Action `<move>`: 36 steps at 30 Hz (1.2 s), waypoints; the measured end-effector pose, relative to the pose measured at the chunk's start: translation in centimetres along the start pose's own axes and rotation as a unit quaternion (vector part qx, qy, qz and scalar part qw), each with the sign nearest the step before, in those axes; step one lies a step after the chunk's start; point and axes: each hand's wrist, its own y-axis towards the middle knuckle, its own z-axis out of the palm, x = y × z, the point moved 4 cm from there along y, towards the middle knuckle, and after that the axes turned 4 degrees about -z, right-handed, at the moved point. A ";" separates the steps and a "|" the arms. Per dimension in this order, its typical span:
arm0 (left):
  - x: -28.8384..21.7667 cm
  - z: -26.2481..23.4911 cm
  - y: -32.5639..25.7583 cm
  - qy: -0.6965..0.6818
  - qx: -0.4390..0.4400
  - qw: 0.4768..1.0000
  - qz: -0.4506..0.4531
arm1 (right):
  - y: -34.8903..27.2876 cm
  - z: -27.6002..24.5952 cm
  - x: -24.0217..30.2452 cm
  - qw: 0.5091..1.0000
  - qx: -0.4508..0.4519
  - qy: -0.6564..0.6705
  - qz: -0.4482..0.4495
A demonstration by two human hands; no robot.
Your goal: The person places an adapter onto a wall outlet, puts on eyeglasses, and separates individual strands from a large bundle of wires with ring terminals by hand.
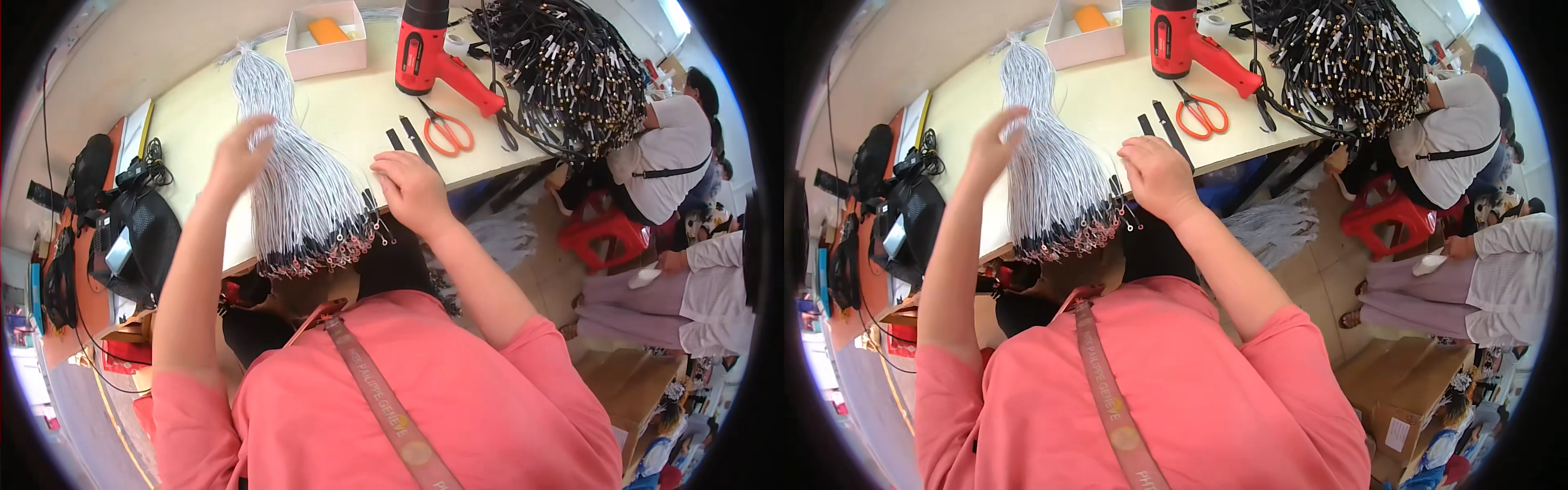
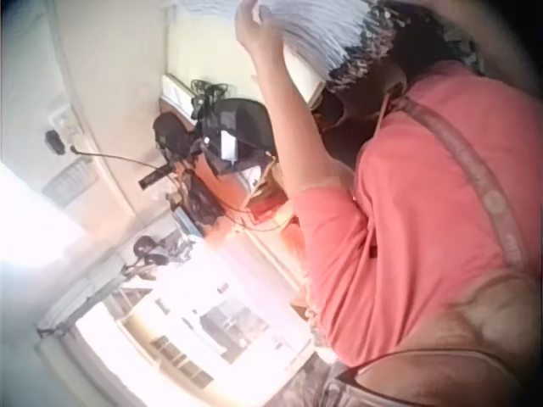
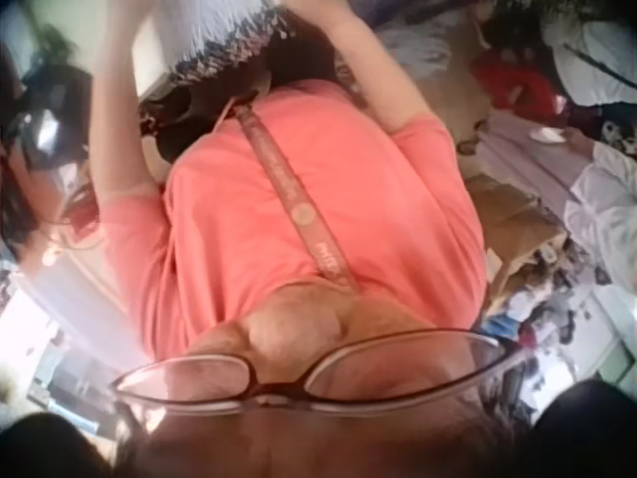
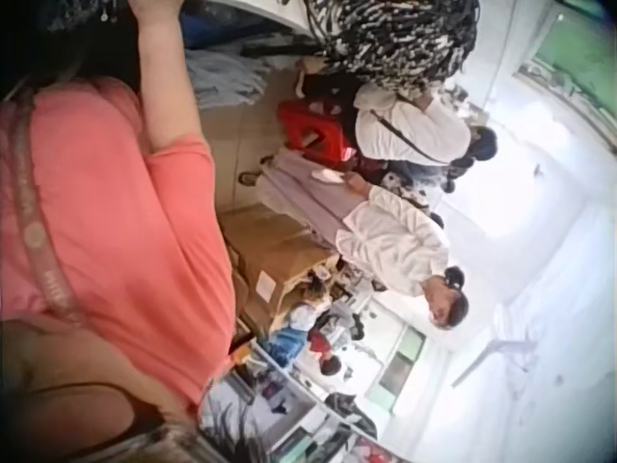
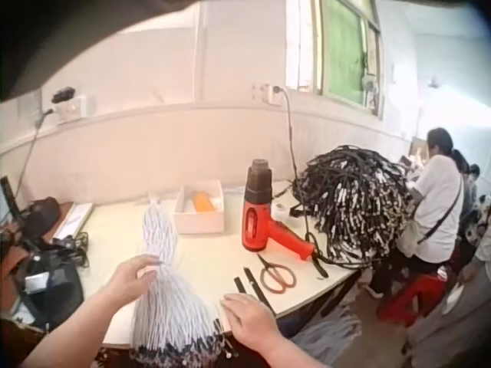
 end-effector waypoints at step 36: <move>-5.1 3.0 -10.7 0.086 0.104 0.975 0.178 | -5.0 6.4 5.9 0.715 0.039 0.505 0.482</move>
